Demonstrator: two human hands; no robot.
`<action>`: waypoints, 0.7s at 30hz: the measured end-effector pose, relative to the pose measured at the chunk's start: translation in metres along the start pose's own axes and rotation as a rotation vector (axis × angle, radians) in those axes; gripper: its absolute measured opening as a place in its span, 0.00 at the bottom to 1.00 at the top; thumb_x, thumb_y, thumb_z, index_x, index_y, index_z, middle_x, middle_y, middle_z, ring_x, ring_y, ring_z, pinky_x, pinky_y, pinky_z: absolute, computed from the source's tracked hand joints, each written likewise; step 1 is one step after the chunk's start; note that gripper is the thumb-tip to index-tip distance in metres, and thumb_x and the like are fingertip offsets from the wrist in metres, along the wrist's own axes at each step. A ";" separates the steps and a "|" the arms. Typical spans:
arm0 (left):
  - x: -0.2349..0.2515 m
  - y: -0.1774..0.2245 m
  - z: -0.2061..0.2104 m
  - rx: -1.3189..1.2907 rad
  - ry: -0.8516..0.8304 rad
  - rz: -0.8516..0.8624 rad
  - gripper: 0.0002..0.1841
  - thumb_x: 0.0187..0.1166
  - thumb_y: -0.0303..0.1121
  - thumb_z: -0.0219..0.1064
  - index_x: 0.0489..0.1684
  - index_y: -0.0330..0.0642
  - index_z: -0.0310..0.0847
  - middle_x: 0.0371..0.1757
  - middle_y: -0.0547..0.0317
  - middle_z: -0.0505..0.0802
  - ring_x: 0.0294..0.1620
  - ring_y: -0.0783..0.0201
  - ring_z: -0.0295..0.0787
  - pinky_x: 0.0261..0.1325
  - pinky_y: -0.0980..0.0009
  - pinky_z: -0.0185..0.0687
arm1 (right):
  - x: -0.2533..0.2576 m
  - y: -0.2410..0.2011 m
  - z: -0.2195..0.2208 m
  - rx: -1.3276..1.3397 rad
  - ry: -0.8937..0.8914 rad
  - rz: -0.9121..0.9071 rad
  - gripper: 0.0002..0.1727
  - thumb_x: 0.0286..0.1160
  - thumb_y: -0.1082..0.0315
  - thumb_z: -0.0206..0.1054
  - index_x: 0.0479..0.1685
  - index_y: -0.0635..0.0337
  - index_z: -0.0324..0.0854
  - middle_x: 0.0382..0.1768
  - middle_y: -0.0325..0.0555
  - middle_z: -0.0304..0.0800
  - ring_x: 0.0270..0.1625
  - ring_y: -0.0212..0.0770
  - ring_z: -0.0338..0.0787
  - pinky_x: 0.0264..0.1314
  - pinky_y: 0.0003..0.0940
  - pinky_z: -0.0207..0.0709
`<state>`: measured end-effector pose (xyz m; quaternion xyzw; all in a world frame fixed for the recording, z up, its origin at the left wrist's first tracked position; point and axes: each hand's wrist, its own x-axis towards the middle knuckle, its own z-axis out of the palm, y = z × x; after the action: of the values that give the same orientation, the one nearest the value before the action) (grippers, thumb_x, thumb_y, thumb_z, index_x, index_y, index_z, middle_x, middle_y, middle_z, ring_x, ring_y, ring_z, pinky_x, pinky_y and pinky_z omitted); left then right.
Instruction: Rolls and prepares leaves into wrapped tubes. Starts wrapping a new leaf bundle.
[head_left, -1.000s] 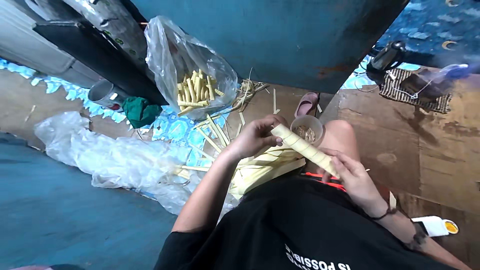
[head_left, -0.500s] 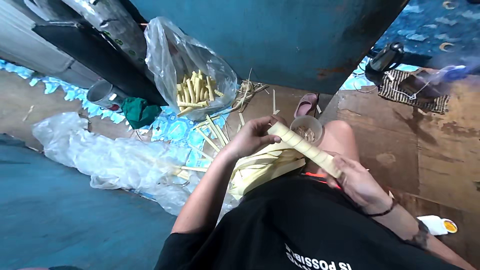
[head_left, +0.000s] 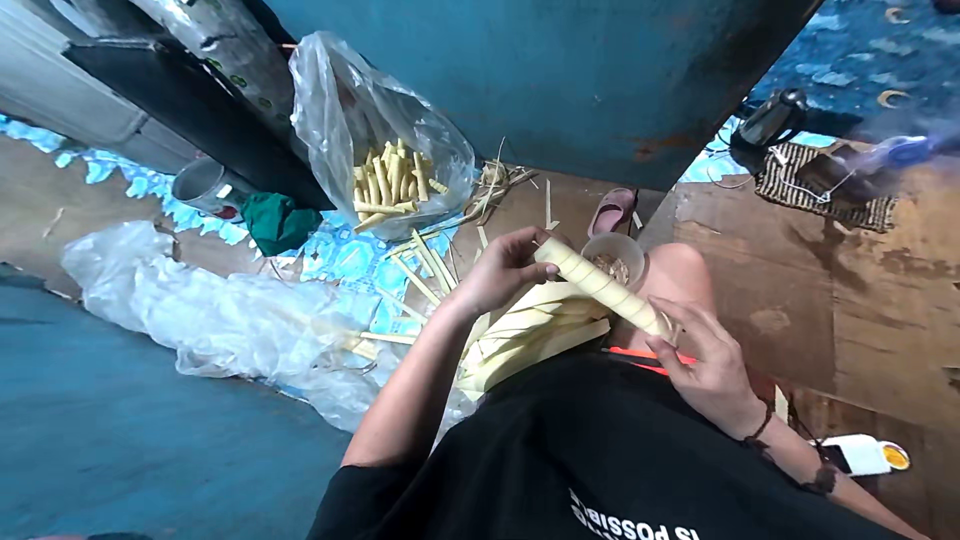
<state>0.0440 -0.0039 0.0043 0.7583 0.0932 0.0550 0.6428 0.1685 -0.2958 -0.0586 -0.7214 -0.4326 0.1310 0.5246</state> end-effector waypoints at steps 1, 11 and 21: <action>0.000 0.000 0.000 -0.011 0.003 0.001 0.13 0.77 0.20 0.69 0.57 0.36 0.80 0.37 0.56 0.92 0.34 0.68 0.91 0.44 0.70 0.91 | 0.000 -0.002 -0.002 0.123 -0.043 0.088 0.25 0.88 0.58 0.60 0.73 0.68 0.80 0.54 0.46 0.90 0.49 0.27 0.89 0.52 0.20 0.85; 0.002 -0.001 -0.001 -0.037 0.022 -0.003 0.13 0.77 0.20 0.69 0.57 0.35 0.80 0.38 0.57 0.93 0.35 0.68 0.92 0.45 0.70 0.92 | 0.003 -0.007 -0.001 0.395 -0.094 0.281 0.21 0.93 0.64 0.51 0.73 0.67 0.77 0.50 0.42 0.93 0.43 0.25 0.91 0.47 0.19 0.85; 0.003 -0.009 -0.002 -0.083 0.070 0.020 0.13 0.77 0.19 0.68 0.57 0.34 0.81 0.40 0.59 0.94 0.37 0.69 0.92 0.47 0.70 0.91 | 0.005 -0.006 0.000 0.161 -0.084 0.118 0.30 0.95 0.52 0.46 0.80 0.70 0.70 0.47 0.43 0.93 0.37 0.27 0.91 0.40 0.23 0.87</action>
<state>0.0460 0.0002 -0.0040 0.7296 0.1058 0.0918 0.6694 0.1686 -0.2914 -0.0514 -0.6952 -0.3992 0.2263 0.5534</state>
